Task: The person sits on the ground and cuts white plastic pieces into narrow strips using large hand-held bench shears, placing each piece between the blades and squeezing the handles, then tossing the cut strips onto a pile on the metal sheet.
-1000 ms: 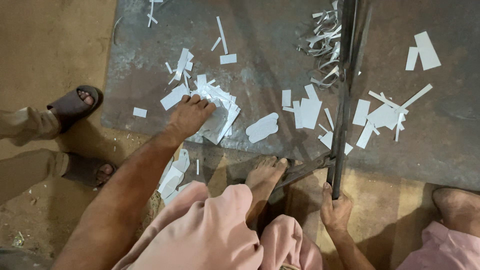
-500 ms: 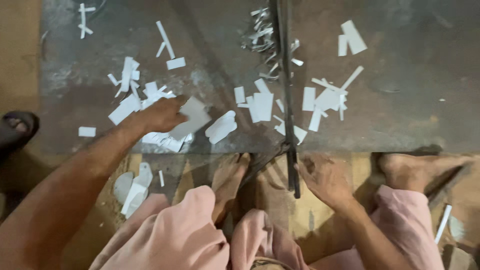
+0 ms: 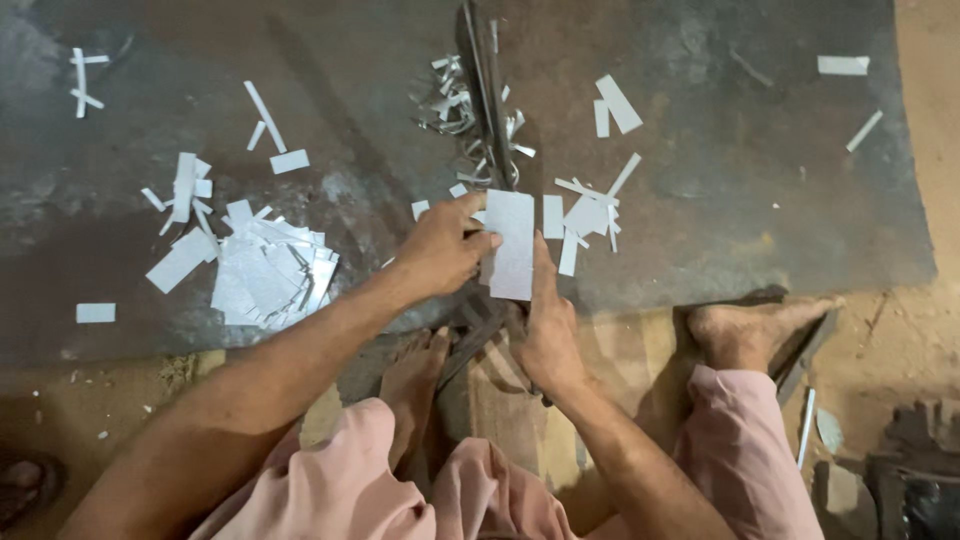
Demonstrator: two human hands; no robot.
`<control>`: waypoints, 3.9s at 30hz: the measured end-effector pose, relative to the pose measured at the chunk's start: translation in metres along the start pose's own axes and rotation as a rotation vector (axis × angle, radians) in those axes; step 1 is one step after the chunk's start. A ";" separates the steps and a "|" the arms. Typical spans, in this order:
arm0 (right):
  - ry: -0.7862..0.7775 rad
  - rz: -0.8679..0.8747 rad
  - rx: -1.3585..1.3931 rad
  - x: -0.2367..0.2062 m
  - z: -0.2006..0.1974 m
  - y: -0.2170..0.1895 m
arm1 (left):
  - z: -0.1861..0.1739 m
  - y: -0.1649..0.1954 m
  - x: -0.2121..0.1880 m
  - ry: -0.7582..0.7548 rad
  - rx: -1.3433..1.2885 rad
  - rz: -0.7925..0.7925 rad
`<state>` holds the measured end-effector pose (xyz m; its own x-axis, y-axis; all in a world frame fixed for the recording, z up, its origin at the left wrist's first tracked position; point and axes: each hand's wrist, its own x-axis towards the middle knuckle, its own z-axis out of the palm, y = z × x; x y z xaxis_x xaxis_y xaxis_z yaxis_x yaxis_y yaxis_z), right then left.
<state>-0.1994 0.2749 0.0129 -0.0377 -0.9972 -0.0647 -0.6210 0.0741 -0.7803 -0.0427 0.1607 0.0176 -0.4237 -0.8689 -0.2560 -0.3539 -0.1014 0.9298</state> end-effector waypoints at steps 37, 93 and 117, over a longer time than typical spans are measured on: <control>-0.286 0.671 0.056 -0.042 0.019 0.090 | -0.088 -0.034 0.123 0.439 -0.551 -0.104; -0.099 0.522 -0.026 -0.054 0.008 0.080 | -0.053 -0.037 0.138 0.291 -0.493 -0.107; 0.110 0.319 -0.021 -0.042 0.045 0.120 | -0.052 -0.027 0.143 0.330 -0.480 -0.098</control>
<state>-0.2371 0.3265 -0.1059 -0.3161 -0.9191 -0.2351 -0.5804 0.3834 -0.7184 -0.0507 0.0138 -0.0307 -0.0992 -0.9413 -0.3227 0.0710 -0.3302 0.9412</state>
